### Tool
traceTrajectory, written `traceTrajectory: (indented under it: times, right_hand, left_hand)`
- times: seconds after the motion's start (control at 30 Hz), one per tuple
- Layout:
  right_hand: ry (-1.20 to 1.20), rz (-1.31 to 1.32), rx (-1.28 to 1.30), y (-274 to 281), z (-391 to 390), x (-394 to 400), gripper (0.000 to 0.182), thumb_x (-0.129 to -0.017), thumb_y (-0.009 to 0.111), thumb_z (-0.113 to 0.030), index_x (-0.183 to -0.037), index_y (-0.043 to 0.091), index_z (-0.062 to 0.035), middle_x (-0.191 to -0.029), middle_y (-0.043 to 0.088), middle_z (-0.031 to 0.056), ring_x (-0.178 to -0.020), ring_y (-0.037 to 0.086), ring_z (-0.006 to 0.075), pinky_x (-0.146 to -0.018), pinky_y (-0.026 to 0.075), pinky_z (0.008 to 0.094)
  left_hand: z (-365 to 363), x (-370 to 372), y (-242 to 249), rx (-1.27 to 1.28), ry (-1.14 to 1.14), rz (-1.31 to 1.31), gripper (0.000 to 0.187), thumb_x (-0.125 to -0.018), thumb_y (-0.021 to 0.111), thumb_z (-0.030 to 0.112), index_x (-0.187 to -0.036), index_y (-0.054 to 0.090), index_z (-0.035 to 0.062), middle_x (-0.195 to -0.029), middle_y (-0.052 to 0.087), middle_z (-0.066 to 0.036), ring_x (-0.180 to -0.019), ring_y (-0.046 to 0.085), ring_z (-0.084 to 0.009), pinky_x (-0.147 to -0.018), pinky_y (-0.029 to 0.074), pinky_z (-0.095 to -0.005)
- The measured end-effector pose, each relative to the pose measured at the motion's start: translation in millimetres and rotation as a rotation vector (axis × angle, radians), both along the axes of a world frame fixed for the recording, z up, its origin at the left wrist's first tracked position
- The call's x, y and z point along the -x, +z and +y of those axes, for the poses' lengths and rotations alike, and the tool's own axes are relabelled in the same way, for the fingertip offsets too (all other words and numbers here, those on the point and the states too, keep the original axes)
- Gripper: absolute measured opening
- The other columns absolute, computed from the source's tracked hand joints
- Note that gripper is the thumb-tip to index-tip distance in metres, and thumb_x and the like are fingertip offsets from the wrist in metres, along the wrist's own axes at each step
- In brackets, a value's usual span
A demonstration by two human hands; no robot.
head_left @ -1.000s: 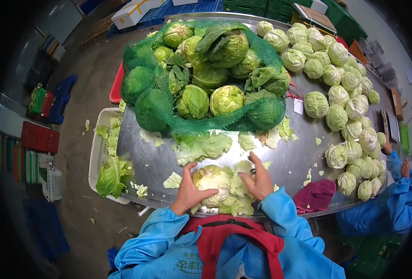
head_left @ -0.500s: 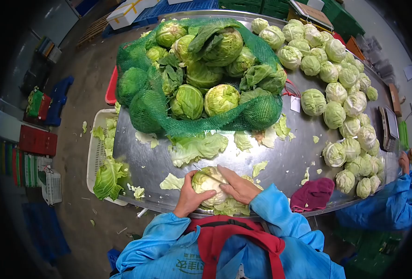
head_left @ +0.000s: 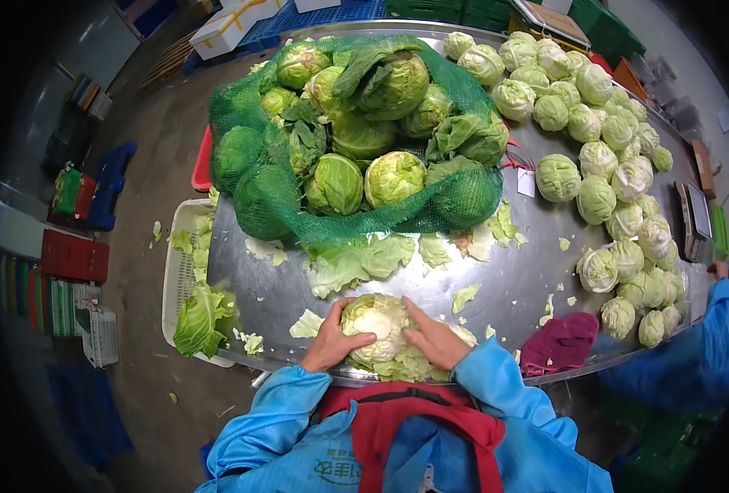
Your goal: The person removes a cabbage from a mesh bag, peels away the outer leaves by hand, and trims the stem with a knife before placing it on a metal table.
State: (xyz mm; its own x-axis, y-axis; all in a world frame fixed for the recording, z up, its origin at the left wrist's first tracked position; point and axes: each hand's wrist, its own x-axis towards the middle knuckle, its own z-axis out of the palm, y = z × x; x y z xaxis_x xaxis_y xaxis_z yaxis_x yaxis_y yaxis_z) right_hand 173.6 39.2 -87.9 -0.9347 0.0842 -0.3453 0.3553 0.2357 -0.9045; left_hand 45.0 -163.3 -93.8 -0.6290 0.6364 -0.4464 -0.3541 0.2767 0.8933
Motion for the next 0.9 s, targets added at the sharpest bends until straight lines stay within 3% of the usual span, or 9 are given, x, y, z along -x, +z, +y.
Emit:
traceTrajectory:
  times: [0.07,0.23,0.3,0.33,0.43,0.67,0.73,0.77,0.9]
  right_hand:
    - [0.117,0.101,-0.106,4.4,-7.3,-1.1,0.060,-0.098,0.044,-0.024,-0.146,0.018,0.0037,-0.139,0.039,0.0287,-0.132,0.037,0.0399,-0.111,0.029,0.0367]
    - [0.057,0.147,-0.232,-16.7,-5.2,4.8,0.054,-0.097,0.046,-0.027,-0.143,0.029,-0.0055,-0.123,0.053,0.0319,-0.114,0.053,0.0432,-0.096,0.043,0.0424]
    - [-0.122,0.023,-0.235,-38.2,0.8,11.2,0.044,-0.097,0.046,-0.028,-0.136,0.039,-0.0076,-0.088,0.065,0.0226,-0.077,0.065,0.0361,-0.069,0.051,0.0418]
    - [-0.123,0.030,-0.241,-43.2,6.5,13.6,0.044,-0.097,0.046,-0.028,-0.136,0.039,-0.0076,-0.088,0.065,0.0226,-0.077,0.065,0.0361,-0.069,0.051,0.0418]
    - [-0.499,-0.270,0.257,-51.5,13.3,17.5,0.039,-0.098,0.045,-0.029,-0.130,0.044,-0.0082,-0.058,0.046,0.0050,-0.038,0.041,0.0118,-0.037,0.034,0.0283]
    - [-0.325,0.078,-0.005,-21.0,-23.4,-21.1,0.043,-0.098,0.046,-0.027,-0.137,0.039,-0.0104,-0.079,0.058,0.0085,-0.051,0.050,0.0125,-0.049,0.042,0.0268]
    - [-0.344,0.096,0.021,-15.5,-31.8,-30.5,0.042,-0.098,0.046,-0.025,-0.138,0.040,-0.0123,-0.090,0.062,0.0128,-0.074,0.060,0.0175,-0.067,0.048,0.0319]
    - [-0.418,-0.226,-0.004,-14.3,-22.6,-27.4,0.045,-0.097,0.047,-0.022,-0.139,0.037,-0.0086,-0.107,0.061,0.0186,-0.094,0.060,0.0246,-0.083,0.047,0.0378]
    - [-0.458,-0.019,-0.243,-7.2,6.5,-19.7,0.062,-0.095,0.048,-0.028,-0.144,0.023,0.0008,-0.126,0.051,0.0313,-0.110,0.056,0.0424,-0.094,0.043,0.0420]
  left_hand:
    - [2.7,-5.9,-3.4,0.012,0.017,0.025,0.082,-0.066,0.084,0.022,-0.130,0.039,-0.0025,-0.118,0.057,-0.015,-0.108,0.056,-0.0206,-0.094,0.045,-0.0319]
    - [6.6,-7.0,-10.0,0.067,0.036,0.111,0.083,-0.065,0.085,0.024,-0.128,0.040,-0.0037,-0.115,0.058,-0.016,-0.105,0.057,-0.0216,-0.092,0.046,-0.0320]
    - [9.4,-8.5,-3.8,0.082,-0.016,0.165,0.083,-0.064,0.085,0.024,-0.128,0.040,-0.0035,-0.115,0.058,-0.016,-0.104,0.057,-0.0215,-0.091,0.046,-0.0319]
    - [11.5,-7.5,-0.3,0.103,-0.063,0.222,0.083,-0.064,0.085,0.024,-0.128,0.041,-0.0032,-0.115,0.058,-0.016,-0.104,0.057,-0.0214,-0.091,0.046,-0.0318]
    - [5.9,3.8,-1.1,0.048,-0.182,0.192,0.086,-0.063,0.086,0.025,-0.131,0.040,-0.0022,-0.120,0.056,-0.016,-0.110,0.054,-0.0222,-0.095,0.043,-0.0322]
    - [-19.0,-10.9,9.1,0.238,0.096,0.406,0.090,-0.062,0.086,0.028,-0.132,0.038,-0.0040,-0.126,0.049,-0.022,-0.119,0.048,-0.0336,-0.101,0.038,-0.0399]
    - [-12.2,-33.8,5.9,0.348,0.144,0.609,0.092,-0.059,0.087,0.030,-0.129,0.039,-0.0039,-0.123,0.046,-0.021,-0.116,0.047,-0.0348,-0.100,0.039,-0.0411]
    - [-12.7,-36.7,3.3,0.337,0.193,0.610,0.094,-0.057,0.087,0.031,-0.128,0.038,-0.0042,-0.121,0.044,-0.021,-0.115,0.046,-0.0351,-0.099,0.039,-0.0417]
    - [-9.1,-29.4,5.8,0.295,0.184,0.534,0.095,-0.057,0.087,0.028,-0.131,0.035,-0.0040,-0.127,0.043,-0.021,-0.119,0.046,-0.0322,-0.101,0.038,-0.0391]
